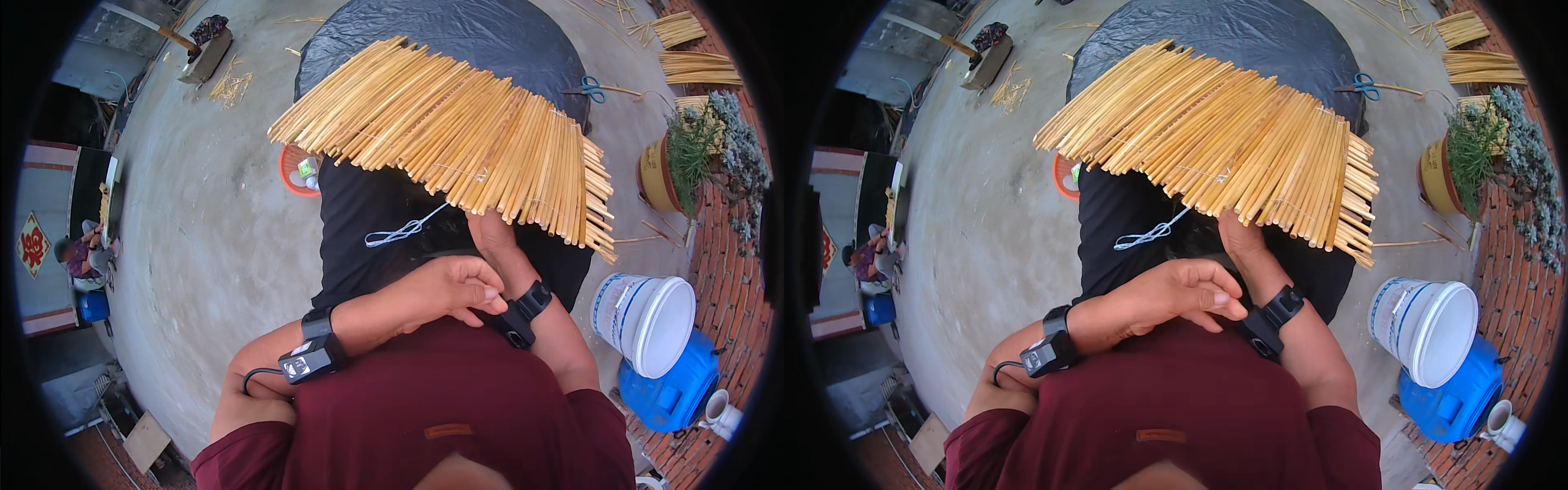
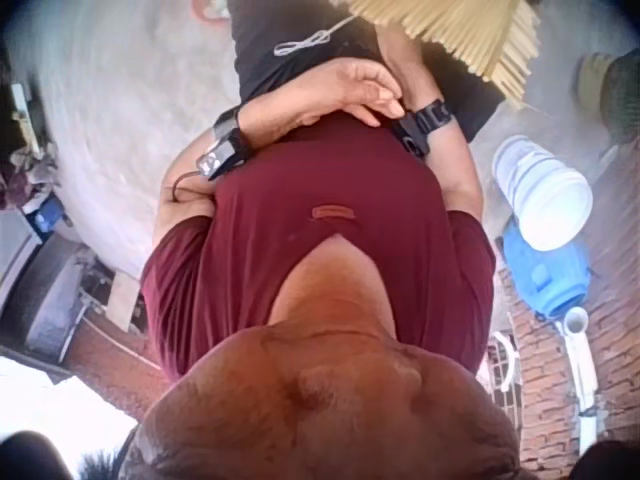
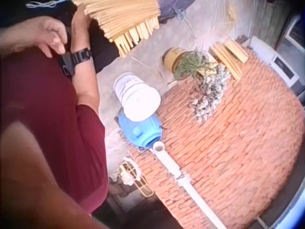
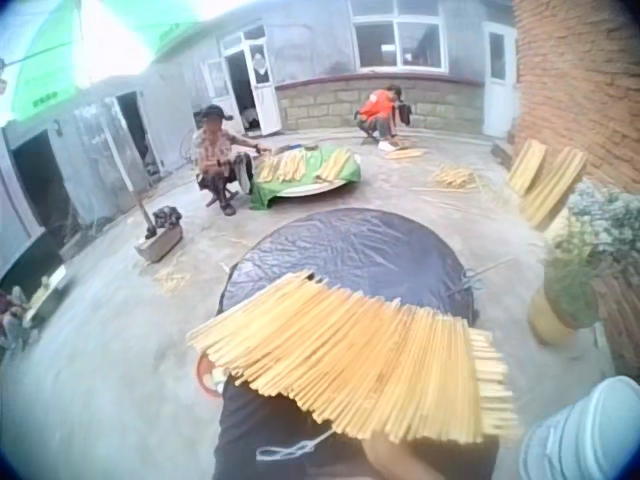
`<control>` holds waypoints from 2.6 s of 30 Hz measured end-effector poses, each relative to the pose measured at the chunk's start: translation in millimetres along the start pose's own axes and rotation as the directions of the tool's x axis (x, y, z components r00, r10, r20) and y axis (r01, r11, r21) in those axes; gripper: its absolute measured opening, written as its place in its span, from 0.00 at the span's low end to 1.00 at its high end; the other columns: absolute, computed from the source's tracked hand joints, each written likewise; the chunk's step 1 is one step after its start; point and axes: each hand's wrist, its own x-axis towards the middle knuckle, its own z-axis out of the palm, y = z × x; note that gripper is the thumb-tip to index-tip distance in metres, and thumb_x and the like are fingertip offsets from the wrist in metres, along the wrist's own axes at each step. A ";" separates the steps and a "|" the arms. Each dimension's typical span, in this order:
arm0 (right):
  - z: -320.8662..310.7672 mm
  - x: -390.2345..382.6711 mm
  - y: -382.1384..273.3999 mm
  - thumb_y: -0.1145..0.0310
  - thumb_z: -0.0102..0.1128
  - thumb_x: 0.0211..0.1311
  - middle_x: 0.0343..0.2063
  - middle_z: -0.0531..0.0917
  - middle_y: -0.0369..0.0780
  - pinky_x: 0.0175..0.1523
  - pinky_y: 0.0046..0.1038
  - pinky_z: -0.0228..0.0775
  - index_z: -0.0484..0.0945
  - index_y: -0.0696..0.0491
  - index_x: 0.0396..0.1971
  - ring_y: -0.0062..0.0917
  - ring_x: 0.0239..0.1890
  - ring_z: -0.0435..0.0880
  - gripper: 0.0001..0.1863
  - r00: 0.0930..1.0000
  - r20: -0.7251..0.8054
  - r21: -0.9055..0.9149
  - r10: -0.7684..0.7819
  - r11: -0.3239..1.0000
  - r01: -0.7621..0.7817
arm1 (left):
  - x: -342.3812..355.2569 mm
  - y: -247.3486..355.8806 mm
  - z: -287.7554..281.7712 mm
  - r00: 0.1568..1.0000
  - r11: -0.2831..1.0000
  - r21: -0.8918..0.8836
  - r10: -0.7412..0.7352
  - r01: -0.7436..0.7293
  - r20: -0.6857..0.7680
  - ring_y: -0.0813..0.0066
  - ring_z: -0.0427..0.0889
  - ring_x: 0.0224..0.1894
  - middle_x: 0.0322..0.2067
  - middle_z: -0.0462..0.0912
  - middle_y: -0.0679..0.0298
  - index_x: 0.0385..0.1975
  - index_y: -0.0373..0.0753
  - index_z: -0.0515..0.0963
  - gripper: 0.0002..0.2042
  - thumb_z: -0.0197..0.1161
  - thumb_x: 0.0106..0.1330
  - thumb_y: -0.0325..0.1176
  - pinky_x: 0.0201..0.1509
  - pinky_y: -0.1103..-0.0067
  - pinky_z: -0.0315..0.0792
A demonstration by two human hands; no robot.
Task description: Tying bamboo sticks together with string to form a mat.
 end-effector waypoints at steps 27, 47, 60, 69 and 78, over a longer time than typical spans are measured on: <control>-40.4 -36.4 -52.1 0.62 0.51 0.73 0.61 0.69 0.37 0.68 0.32 0.62 0.60 0.51 0.66 0.25 0.64 0.68 0.25 0.992 -0.092 -0.284 -0.086 0.957 0.057 | -36.7 44.5 -47.9 0.790 -0.393 0.847 0.611 0.357 -0.050 0.53 0.64 0.68 0.63 0.70 0.54 0.64 0.42 0.66 0.37 0.72 0.50 0.29 0.68 0.66 0.63; -29.6 -51.8 -54.2 0.67 0.53 0.72 0.55 0.73 0.40 0.60 0.30 0.70 0.65 0.56 0.61 0.25 0.57 0.74 0.21 0.984 0.114 -0.479 -0.133 0.861 0.172 | -8.0 32.3 -18.6 0.626 -0.370 0.925 0.741 0.079 0.243 0.53 0.77 0.57 0.51 0.80 0.51 0.55 0.34 0.73 0.24 0.63 0.54 0.25 0.61 0.65 0.71; -19.8 -47.0 -71.7 0.72 0.53 0.70 0.54 0.76 0.43 0.60 0.33 0.69 0.69 0.58 0.58 0.30 0.56 0.75 0.19 0.981 0.023 -0.433 -0.195 0.882 0.186 | 17.9 29.9 10.4 0.691 -0.279 0.959 0.702 0.045 0.171 0.47 0.73 0.60 0.54 0.75 0.45 0.57 0.27 0.68 0.36 0.74 0.49 0.38 0.65 0.63 0.67; -22.0 -41.9 -66.5 0.72 0.54 0.69 0.52 0.77 0.43 0.59 0.34 0.70 0.70 0.58 0.57 0.31 0.55 0.76 0.18 0.983 -0.016 -0.378 -0.185 0.911 0.165 | 34.0 17.6 18.2 0.650 -0.311 0.948 0.735 0.070 0.193 0.48 0.74 0.58 0.52 0.76 0.45 0.54 0.27 0.70 0.30 0.70 0.52 0.34 0.62 0.63 0.69; -17.1 -31.3 -60.6 0.72 0.55 0.68 0.51 0.77 0.44 0.58 0.35 0.70 0.71 0.58 0.56 0.33 0.53 0.76 0.18 0.984 -0.054 -0.306 -0.170 0.941 0.146 | 34.8 13.7 1.2 0.467 -0.427 0.900 0.815 0.083 0.343 0.54 0.83 0.49 0.44 0.83 0.50 0.47 0.31 0.78 0.19 0.61 0.52 0.22 0.52 0.66 0.77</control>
